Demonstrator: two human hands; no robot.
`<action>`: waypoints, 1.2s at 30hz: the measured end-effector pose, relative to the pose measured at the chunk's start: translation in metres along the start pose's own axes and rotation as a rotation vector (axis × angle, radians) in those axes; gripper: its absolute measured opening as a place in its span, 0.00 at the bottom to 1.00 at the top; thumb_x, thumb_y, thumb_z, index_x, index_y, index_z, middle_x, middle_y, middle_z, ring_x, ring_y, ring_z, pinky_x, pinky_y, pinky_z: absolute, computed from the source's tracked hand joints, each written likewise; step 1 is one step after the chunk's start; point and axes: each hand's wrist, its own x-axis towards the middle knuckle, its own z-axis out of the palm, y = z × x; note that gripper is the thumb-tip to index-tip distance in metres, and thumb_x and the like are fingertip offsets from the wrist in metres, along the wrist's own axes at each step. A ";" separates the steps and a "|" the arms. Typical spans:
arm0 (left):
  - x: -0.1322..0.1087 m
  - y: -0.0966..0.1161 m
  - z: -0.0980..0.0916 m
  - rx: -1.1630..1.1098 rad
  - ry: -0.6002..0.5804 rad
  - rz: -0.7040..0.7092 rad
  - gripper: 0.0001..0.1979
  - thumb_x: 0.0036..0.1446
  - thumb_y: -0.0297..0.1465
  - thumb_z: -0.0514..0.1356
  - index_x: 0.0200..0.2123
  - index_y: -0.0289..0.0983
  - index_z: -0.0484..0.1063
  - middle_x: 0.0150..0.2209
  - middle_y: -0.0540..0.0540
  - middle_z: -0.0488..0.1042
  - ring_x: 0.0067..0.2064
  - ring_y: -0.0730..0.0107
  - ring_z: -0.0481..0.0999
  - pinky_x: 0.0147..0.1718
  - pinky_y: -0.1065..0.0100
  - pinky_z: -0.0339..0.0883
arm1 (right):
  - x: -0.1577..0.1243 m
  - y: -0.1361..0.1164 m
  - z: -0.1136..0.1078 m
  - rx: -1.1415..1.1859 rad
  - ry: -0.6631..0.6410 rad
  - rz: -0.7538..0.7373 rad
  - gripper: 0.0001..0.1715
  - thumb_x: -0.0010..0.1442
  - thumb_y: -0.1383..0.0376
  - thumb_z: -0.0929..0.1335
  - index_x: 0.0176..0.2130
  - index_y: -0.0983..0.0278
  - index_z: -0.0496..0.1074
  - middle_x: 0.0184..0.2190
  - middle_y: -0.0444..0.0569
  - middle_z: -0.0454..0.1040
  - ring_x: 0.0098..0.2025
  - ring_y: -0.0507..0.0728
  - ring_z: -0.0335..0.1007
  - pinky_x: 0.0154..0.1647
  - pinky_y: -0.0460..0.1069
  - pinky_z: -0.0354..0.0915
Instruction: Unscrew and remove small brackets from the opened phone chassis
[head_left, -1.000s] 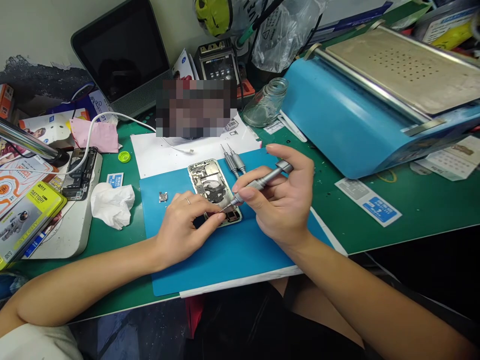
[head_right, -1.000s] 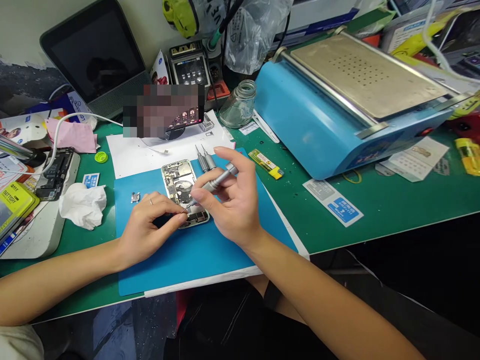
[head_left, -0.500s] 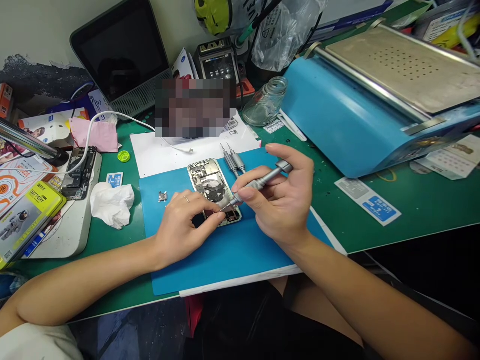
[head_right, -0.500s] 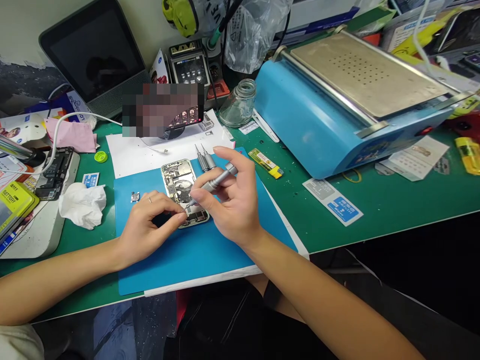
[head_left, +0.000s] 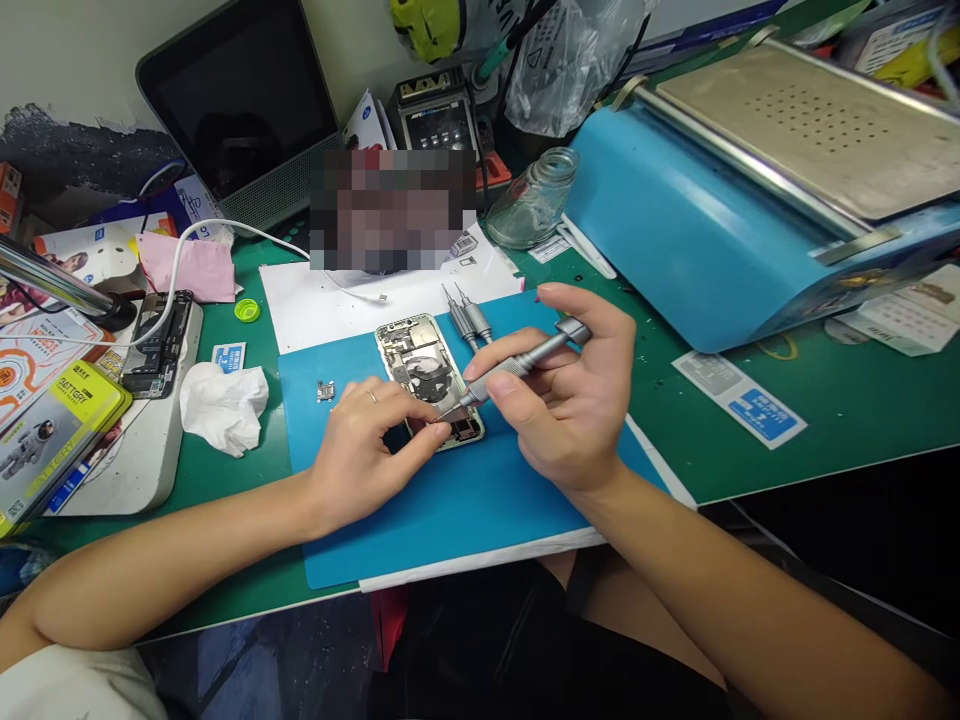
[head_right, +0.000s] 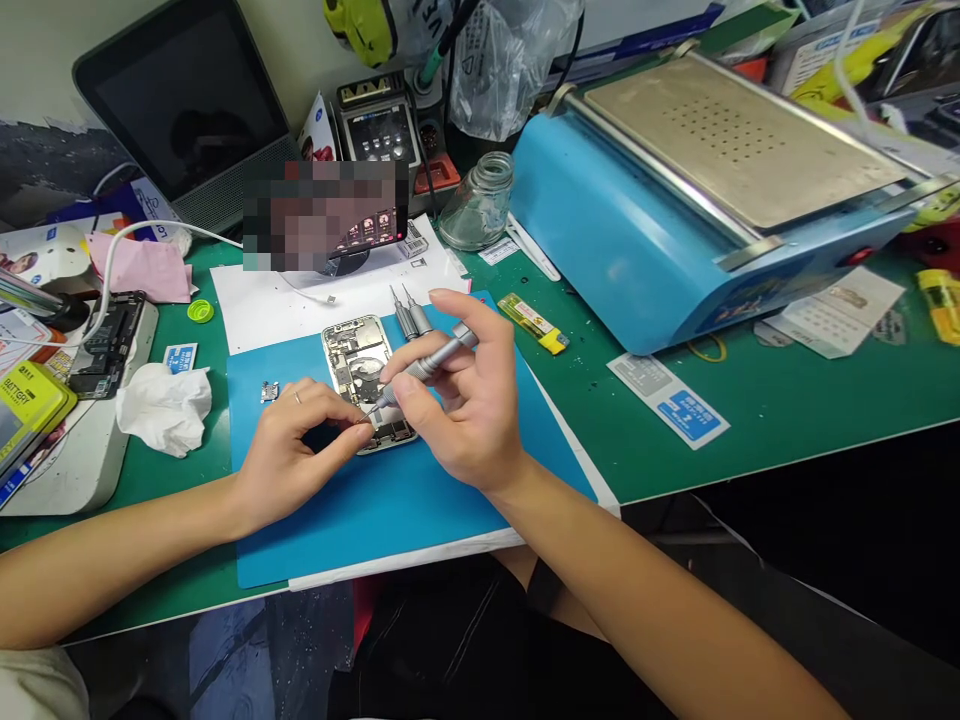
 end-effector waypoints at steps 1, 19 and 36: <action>0.000 0.000 0.000 -0.001 0.000 -0.002 0.07 0.67 0.35 0.63 0.36 0.41 0.77 0.34 0.50 0.80 0.37 0.66 0.75 0.43 0.60 0.60 | 0.000 0.000 0.000 0.002 0.004 -0.002 0.30 0.63 0.65 0.71 0.61 0.51 0.62 0.30 0.42 0.76 0.26 0.53 0.73 0.18 0.47 0.68; -0.001 0.002 0.000 -0.009 -0.001 0.014 0.06 0.68 0.32 0.62 0.36 0.40 0.78 0.35 0.52 0.81 0.38 0.68 0.76 0.42 0.61 0.60 | -0.001 0.002 -0.001 -0.025 0.004 -0.023 0.32 0.63 0.66 0.70 0.63 0.49 0.62 0.31 0.41 0.76 0.27 0.53 0.74 0.20 0.48 0.69; -0.002 -0.001 0.001 0.003 0.022 0.009 0.05 0.66 0.33 0.65 0.41 0.40 0.80 0.38 0.51 0.82 0.40 0.67 0.76 0.43 0.61 0.60 | 0.001 0.001 -0.002 0.037 0.000 -0.031 0.33 0.63 0.69 0.70 0.63 0.48 0.63 0.32 0.41 0.77 0.28 0.53 0.74 0.20 0.46 0.70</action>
